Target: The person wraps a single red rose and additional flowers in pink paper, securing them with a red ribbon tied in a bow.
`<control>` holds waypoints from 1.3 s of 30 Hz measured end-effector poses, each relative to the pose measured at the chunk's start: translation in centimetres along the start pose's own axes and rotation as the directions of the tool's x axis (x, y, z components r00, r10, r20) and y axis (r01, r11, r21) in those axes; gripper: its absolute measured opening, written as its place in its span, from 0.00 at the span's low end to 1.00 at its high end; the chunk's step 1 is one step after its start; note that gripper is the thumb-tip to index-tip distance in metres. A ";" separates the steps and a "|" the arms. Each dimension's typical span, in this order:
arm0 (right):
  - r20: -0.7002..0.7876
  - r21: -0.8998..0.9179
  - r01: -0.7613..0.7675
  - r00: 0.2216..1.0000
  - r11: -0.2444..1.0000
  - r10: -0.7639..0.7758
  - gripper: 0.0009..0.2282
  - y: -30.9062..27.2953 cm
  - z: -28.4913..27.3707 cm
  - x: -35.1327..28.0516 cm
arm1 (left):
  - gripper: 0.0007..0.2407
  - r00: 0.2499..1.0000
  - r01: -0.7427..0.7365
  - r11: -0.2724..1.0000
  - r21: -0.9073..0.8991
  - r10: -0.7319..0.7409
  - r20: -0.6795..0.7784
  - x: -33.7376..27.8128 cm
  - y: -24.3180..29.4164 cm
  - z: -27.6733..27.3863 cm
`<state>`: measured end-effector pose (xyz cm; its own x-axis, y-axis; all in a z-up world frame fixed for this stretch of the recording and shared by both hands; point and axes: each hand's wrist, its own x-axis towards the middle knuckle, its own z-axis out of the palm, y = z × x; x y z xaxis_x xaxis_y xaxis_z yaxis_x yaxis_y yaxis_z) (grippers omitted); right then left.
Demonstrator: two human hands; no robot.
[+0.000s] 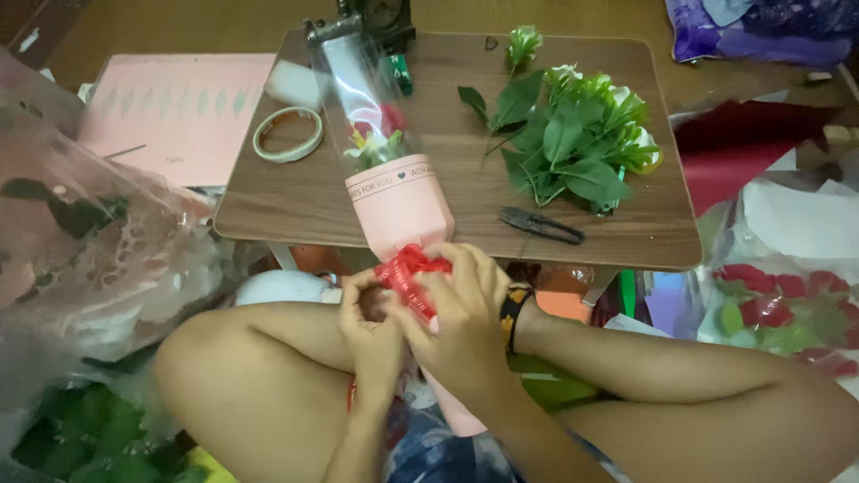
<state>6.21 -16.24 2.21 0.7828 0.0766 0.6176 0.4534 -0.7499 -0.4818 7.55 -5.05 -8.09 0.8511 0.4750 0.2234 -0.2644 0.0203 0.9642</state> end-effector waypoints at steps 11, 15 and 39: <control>0.126 -0.036 -0.135 0.982 0.990 0.138 0.11 2.6 -3.1 -5.6 | 0.30 0.929 0.369 0.878 -0.304 -0.355 0.102 1.7 -2.8 1.2; 0.153 0.088 -0.291 0.949 0.953 0.276 0.12 4.5 -3.3 -5.3 | 0.28 0.927 0.374 0.874 -0.309 -0.357 0.113 1.2 0.3 1.0; 0.181 0.414 -0.417 0.909 0.809 0.376 0.17 6.3 -0.8 0.8 | 0.10 0.958 -0.219 0.974 0.065 0.202 0.204 2.4 7.3 -0.8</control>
<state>9.33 -21.40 0.19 0.9589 -0.0937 0.2678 0.2169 -0.3663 -0.9049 7.32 -3.05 -0.59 0.8545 0.2795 0.4378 -0.4143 -0.1417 0.8990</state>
